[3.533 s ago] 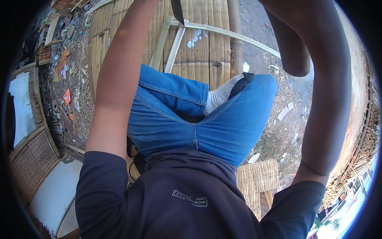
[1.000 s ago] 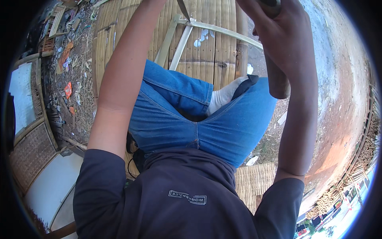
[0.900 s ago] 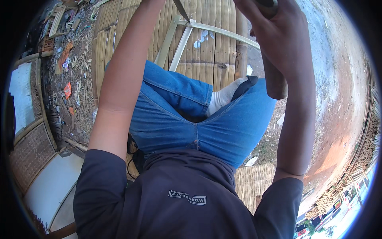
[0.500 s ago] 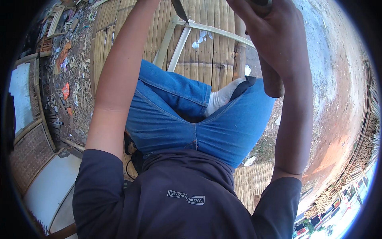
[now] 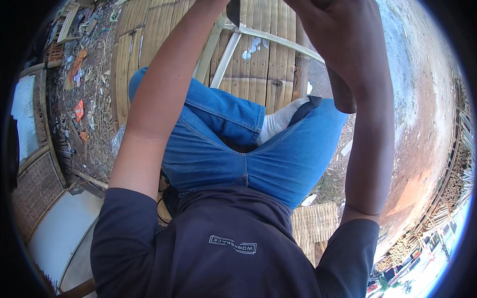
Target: The person assembles a bamboo structure by hand, inserting thin bamboo strips through holes in thick bamboo poles and securing them by bending the strips.
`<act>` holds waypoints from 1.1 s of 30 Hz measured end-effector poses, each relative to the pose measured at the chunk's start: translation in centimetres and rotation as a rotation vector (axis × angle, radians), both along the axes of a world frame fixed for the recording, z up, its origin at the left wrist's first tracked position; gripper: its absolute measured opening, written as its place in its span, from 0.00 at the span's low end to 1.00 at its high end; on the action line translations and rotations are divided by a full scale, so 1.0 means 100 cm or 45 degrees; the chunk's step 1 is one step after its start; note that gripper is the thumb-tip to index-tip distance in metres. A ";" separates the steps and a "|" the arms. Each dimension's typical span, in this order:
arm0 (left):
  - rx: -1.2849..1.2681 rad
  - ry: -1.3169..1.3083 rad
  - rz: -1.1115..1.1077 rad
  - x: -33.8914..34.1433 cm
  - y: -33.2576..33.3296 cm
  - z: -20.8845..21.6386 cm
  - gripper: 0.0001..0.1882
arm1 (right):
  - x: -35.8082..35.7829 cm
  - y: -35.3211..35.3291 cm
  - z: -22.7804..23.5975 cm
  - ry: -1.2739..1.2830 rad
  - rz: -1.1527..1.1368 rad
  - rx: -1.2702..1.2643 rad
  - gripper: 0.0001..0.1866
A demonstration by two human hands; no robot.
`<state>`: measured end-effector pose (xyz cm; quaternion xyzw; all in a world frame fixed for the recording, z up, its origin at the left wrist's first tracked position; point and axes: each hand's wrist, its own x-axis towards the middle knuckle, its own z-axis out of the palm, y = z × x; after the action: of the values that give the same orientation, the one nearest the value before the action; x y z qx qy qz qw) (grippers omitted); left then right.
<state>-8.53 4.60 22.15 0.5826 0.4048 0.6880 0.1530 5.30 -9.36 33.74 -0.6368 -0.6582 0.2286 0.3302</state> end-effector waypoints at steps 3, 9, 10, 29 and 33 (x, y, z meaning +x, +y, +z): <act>0.019 0.077 0.130 -0.007 0.007 -0.002 0.16 | -0.003 -0.009 0.003 0.002 0.005 0.112 0.40; -0.435 -0.344 -0.048 -0.038 0.010 0.003 0.14 | 0.001 -0.006 -0.003 -0.074 0.019 0.080 0.40; -0.405 -0.339 -0.028 -0.043 0.010 0.005 0.14 | 0.002 -0.005 -0.005 -0.061 0.013 0.064 0.40; -0.164 -0.181 -0.064 -0.027 0.014 0.000 0.15 | 0.006 -0.005 -0.027 -0.018 0.005 0.085 0.39; -0.128 -0.110 0.049 -0.025 0.017 -0.002 0.15 | 0.010 -0.003 -0.017 -0.005 0.054 0.073 0.39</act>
<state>-11.05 6.35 21.91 0.5361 0.4429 0.6941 0.1861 6.33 -9.68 32.01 -0.6132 -0.6786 0.2153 0.3421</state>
